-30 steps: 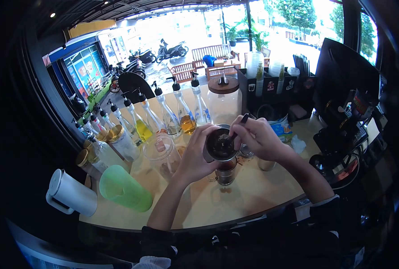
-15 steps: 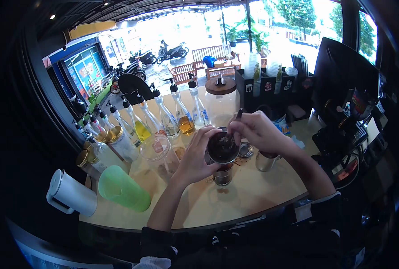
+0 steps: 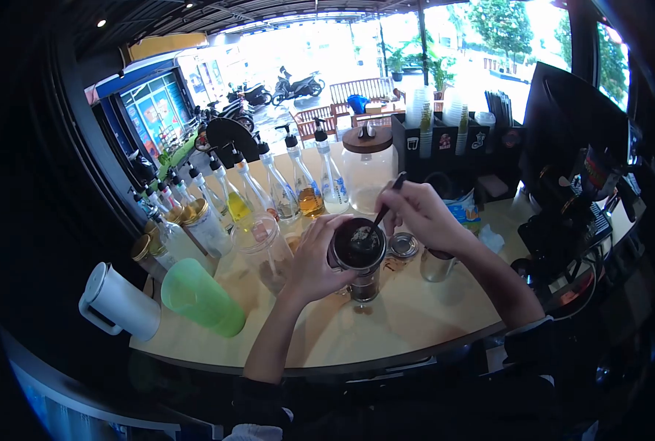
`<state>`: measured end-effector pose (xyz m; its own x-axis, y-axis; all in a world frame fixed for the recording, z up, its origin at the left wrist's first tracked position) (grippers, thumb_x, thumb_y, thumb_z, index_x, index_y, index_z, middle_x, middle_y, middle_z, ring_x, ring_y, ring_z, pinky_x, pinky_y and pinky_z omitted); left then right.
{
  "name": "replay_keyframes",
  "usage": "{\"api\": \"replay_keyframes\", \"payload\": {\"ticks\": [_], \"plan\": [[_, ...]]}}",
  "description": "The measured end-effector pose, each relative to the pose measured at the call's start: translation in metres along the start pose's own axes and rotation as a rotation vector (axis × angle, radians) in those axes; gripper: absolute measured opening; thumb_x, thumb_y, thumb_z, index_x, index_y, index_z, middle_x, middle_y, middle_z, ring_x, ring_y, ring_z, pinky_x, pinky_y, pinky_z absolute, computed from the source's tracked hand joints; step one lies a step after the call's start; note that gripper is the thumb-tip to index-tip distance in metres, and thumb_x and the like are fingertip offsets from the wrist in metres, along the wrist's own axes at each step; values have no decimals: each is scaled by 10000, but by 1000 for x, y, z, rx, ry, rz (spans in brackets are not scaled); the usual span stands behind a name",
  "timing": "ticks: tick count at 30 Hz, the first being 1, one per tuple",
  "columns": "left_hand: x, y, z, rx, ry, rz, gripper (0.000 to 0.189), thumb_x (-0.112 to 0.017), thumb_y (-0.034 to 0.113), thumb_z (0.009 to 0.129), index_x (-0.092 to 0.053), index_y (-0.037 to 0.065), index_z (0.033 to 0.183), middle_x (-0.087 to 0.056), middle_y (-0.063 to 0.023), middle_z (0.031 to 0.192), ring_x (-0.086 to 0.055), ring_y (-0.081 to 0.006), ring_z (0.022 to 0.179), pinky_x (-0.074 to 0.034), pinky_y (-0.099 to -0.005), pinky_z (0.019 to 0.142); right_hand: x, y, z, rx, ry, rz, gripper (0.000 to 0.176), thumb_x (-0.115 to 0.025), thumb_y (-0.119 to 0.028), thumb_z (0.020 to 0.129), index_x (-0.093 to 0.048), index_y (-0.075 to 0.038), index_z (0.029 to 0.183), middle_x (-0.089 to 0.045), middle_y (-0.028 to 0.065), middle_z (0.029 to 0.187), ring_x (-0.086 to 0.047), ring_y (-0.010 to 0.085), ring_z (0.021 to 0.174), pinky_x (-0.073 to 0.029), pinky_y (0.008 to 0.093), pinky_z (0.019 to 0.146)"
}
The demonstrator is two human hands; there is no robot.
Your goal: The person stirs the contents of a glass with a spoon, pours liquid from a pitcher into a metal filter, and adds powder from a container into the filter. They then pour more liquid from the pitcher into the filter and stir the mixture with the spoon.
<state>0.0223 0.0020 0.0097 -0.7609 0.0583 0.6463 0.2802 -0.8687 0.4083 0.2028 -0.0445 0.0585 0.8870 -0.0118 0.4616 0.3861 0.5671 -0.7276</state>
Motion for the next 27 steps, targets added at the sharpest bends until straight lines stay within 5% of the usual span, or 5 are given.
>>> {"api": "replay_keyframes", "payload": {"ticks": [7, 22, 27], "plan": [[-13, -20, -2, 139, 79, 87, 774, -859, 365, 566, -528, 91, 1210, -562, -77, 1157, -540, -271, 1135, -418, -397, 992, 4, 26, -13, -16, 195, 314, 234, -387, -233, 1023, -496, -48, 933, -599, 30, 726, -616, 82, 699, -437, 221, 640], [-19, -19, -7, 217, 6, 74, 862, -859, 468, 544, -522, 52, 1219, -598, -106, 1116, -590, -255, 1092, -435, -387, 980, -14, 22, -29, 176, 190, -31, 133, -543, -120, 938, -545, 13, 939, -651, 113, 771, -666, 184, 710, -490, 301, 637], [-5, 6, -6, 48, 295, 108, 809, -828, 488, 596, -531, 76, 1226, -590, -73, 1002, -583, -217, 1026, -378, -421, 989, -16, 12, -34, 212, 164, -141, 117, -587, -108, 901, -565, 1, 937, -626, 125, 783, -628, 236, 702, -478, 346, 652]]}}
Point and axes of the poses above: each hand's wrist, its own z-axis towards the middle knuckle, its own x-axis out of the back of the hand, y = z × x, the point moved 4 cm from there along z, towards the middle knuckle
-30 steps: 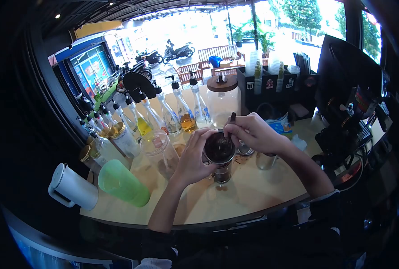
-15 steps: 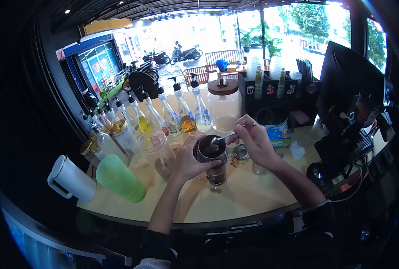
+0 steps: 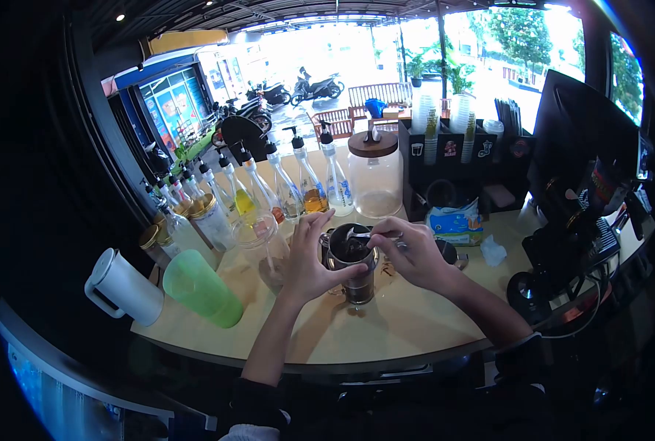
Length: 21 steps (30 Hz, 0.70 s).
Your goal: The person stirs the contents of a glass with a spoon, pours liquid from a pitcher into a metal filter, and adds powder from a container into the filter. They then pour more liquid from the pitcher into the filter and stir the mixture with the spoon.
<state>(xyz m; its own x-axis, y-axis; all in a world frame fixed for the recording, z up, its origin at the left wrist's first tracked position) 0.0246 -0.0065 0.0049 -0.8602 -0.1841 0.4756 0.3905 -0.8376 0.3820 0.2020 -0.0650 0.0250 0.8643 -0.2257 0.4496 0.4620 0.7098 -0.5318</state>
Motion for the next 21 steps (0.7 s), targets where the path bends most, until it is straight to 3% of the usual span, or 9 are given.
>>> {"api": "replay_keyframes", "payload": {"ticks": [1, 3, 4, 6, 9, 13, 15, 17, 21], "plan": [[4, 8, 4, -1, -1, -1, 809, -828, 488, 596, -531, 76, 1226, -590, -73, 1002, -583, -217, 1026, -378, -421, 989, -1, -1, 0, -1, -10, -8, 117, -601, -103, 887, -570, -4, 939, -619, 129, 787, -615, 254, 705, -477, 363, 661], [4, 27, 10, -131, -185, 193, 590, -772, 392, 707, -568, 94, 1175, -581, -44, 935, -586, -196, 936, -367, -408, 947, -4, -6, 0, 34, -25, -38, 117, -605, -103, 882, -573, -11, 948, -615, 126, 793, -610, 267, 719, -480, 370, 664], [2, 30, 10, -131, -186, 189, 590, -772, 392, 707, -568, 94, 1175, -581, -44, 935, -586, -196, 936, -367, -408, 947, -5, -10, 0, 71, -42, -69, 120, -609, -102, 878, -576, -18, 956, -611, 122, 798, -606, 281, 733, -483, 377, 668], [-5, 42, 10, -304, -206, 348, 333, -692, 266, 801, -606, 106, 1081, -584, -19, 900, -586, -186, 891, -356, -389, 919, -6, -15, 0, 108, -64, -88, 124, -610, -103, 876, -576, -25, 966, -606, 119, 809, -601, 291, 749, -485, 380, 667], [-8, 43, 11, -320, -164, 429, 178, -648, 190, 837, -621, 108, 993, -588, -13, 865, -585, -193, 862, -367, -389, 909, 0, -20, -4, 146, -57, -105, 153, -621, -119, 873, -572, -41, 995, -589, 103, 820, -598, 274, 765, -491, 366, 665], [-5, 40, 16, -288, -117, 395, 97, -629, 165, 856, -632, 105, 932, -596, -17, 834, -584, -183, 841, -375, -380, 892, 35, -7, -22, -69, 11, -133, 202, -629, -131, 875, -568, -21, 1032, -580, 97, 846, -593, 218, 745, -500, 321, 665], [0, 35, 19, -254, -49, 342, 80, -628, 162, 863, -642, 102, 914, -600, -27, 814, -581, -185, 826, -381, -367, 868, 60, 25, -44, -226, 124, -218, 198, -604, -111, 888, -574, -4, 1051, -583, 109, 853, -596, 212, 735, -500, 307, 666], [4, 36, 21, -237, -7, 295, 78, -631, 121, 862, -661, 69, 912, -592, -41, 754, -566, -206, 724, -383, -370, 830, 82, 67, -76, -394, 98, -422, 181, -580, -111, 903, -579, 7, 1040, -589, 110, 837, -592, 193, 726, -498, 303, 662], [7, 25, 22, -224, 80, 264, 79, -638, 111, 858, -657, 61, 916, -620, -40, 775, -545, -191, 690, -393, -355, 808, 92, 129, -141, -599, 80, -273, 177, -560, -129, 918, -582, 19, 1012, -595, 118, 828, -588, 173, 736, -488, 298, 671]]}}
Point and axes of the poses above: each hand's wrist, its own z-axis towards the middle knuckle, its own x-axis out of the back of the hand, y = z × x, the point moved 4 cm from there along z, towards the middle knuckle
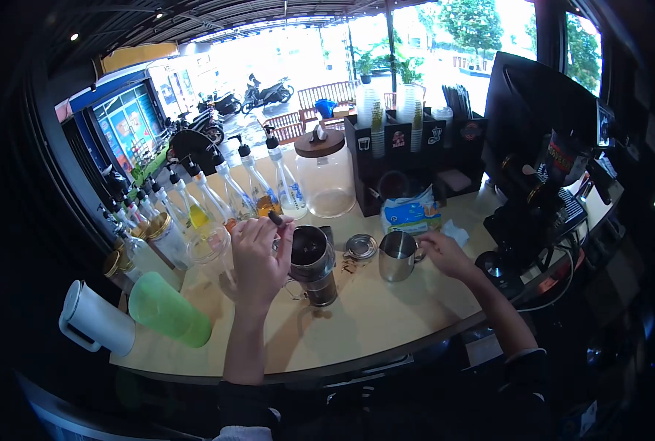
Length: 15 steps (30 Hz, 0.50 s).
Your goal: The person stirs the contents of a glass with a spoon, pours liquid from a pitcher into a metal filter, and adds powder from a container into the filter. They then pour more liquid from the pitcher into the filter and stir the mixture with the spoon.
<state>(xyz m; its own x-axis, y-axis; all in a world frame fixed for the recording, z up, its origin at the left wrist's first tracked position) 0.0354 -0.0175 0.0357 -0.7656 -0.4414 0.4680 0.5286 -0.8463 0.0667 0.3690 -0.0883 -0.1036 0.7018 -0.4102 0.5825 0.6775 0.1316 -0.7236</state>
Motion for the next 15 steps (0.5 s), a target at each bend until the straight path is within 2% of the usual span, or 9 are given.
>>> {"api": "replay_keyframes", "payload": {"ticks": [3, 5, 9, 11, 15], "plan": [[-1, -3, 0, 53, -14, -9, 81, -621, 138, 866, -641, 83, 923, -604, -26, 767, -572, -204, 759, -382, -370, 819, -10, 16, -9, 15, 9, 117, 194, -539, -156, 941, -558, 35, 968, -587, 89, 807, -574, 147, 748, -479, 293, 688], [1, -2, 1, 85, -2, 0, 84, -624, 136, 862, -640, 83, 926, -596, -16, 753, -563, -186, 737, -381, -363, 818, -17, 26, -12, -149, -26, 271, 188, -521, -166, 958, -545, 17, 922, -565, 40, 782, -542, 108, 741, -460, 272, 692], [5, -2, -1, 121, 29, -4, 89, -635, 136, 853, -639, 87, 928, -588, -11, 745, -556, -168, 717, -384, -353, 804, -28, 33, -12, -136, -59, 459, 170, -511, -169, 968, -529, -21, 886, -541, 0, 777, -504, 76, 718, -440, 256, 670], [8, -4, -1, 147, 50, -24, 97, -647, 133, 843, -637, 89, 929, -581, -12, 737, -553, -162, 703, -385, -347, 776, -30, 25, -8, -96, 13, 579, 159, -504, -168, 973, -520, -44, 874, -536, -10, 767, -474, 55, 693, -407, 230, 641], [8, -12, -3, 176, 67, -59, 107, -658, 129, 834, -632, 74, 923, -569, -24, 725, -546, -171, 688, -387, -349, 724, -26, -2, 9, -65, -28, 557, 161, -486, -171, 980, -492, -53, 871, -520, -14, 751, -485, 60, 704, -412, 226, 674]]}}
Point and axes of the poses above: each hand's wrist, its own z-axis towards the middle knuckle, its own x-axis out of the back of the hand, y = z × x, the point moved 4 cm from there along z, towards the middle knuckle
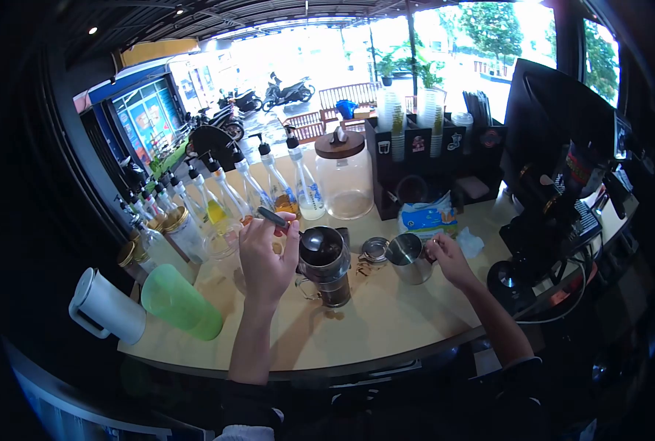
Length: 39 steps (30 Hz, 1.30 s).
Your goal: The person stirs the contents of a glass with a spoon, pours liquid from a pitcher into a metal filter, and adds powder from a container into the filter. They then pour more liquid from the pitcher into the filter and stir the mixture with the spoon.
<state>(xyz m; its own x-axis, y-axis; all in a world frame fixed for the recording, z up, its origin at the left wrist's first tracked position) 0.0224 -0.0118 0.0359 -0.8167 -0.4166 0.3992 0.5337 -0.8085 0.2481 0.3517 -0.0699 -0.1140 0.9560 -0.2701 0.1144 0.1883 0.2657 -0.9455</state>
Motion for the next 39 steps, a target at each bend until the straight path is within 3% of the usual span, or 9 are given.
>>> {"api": "replay_keyframes", "payload": {"ticks": [6, 11, 13, 17, 20, 22, 25, 27, 39], "plan": [[3, -12, -5, 72, 16, -61, 117, -662, 131, 828, -622, 64, 916, -569, -44, 740, -547, -192, 701, -401, -355, 706, -20, -63, 28, 159, -14, -7, 190, -526, -183, 972, -499, -56, 833, -492, -51, 708, -419, 12, 648, -341, 191, 566], [8, -13, -6, 116, 63, -115, 119, -656, 128, 826, -614, 60, 914, -568, -51, 753, -550, -199, 707, -414, -357, 710, -44, -120, 49, 142, -102, 18, 212, -523, -222, 978, -502, -62, 839, -481, -54, 722, -432, 10, 679, -364, 184, 623], [9, -15, -7, 133, 65, -140, 119, -654, 127, 826, -612, 58, 914, -567, -53, 755, -551, -201, 709, -418, -358, 711, -51, -134, 59, 199, -111, -72, 220, -560, -204, 958, -501, -42, 822, -481, -57, 675, -421, -7, 606, -337, 189, 520], [11, -16, -9, 151, 47, -123, 121, -650, 109, 831, -610, 33, 916, -593, -71, 770, -569, -186, 715, -442, -337, 714, -69, -159, 71, 192, -171, -177, 220, -573, -197, 948, -509, -28, 823, -482, -57, 652, -439, -1, 574, -345, 201, 492], [12, -15, -9, 166, 25, -111, 131, -648, 99, 838, -607, 8, 923, -617, -86, 777, -586, -172, 717, -463, -317, 721, -83, -179, 71, 133, -221, -124, 220, -589, -180, 935, -521, 1, 831, -569, -11, 681, -487, 3, 584, -371, 208, 482], [11, -14, -9, 175, 16, -119, 136, -649, 105, 838, -606, 10, 927, -614, -83, 767, -585, -172, 715, -463, -316, 721, -88, -180, 74, 74, -241, -61, 215, -593, -170, 931, -526, 10, 833, -595, 6, 684, -503, 4, 590, -381, 210, 480], [9, -12, -8, 172, 13, -118, 139, -651, 107, 838, -606, 16, 932, -614, -75, 765, -582, -167, 715, -459, -315, 717, -92, -176, 83, 158, -251, -134, 197, -601, -140, 913, -528, 23, 829, -615, 33, 666, -528, 11, 594, -396, 212, 481], [7, -10, -7, 158, 51, -158, 122, -661, 138, 823, -616, 71, 915, -552, -52, 734, -560, -185, 695, -432, -340, 657, -94, -176, 86, 178, -234, -223, 203, -614, -139, 894, -524, 28, 822, -577, 23, 616, -496, 17, 565, -386, 215, 483], [6, -10, -6, 141, 36, -157, 124, -661, 136, 822, -621, 79, 924, -549, -47, 718, -553, -195, 678, -423, -342, 648, -103, -186, 87, 195, -232, -350, 251, -662, -158, 855, -538, 60, 853, -535, 42, 635, -470, 59, 617, -413, 263, 543]]}}
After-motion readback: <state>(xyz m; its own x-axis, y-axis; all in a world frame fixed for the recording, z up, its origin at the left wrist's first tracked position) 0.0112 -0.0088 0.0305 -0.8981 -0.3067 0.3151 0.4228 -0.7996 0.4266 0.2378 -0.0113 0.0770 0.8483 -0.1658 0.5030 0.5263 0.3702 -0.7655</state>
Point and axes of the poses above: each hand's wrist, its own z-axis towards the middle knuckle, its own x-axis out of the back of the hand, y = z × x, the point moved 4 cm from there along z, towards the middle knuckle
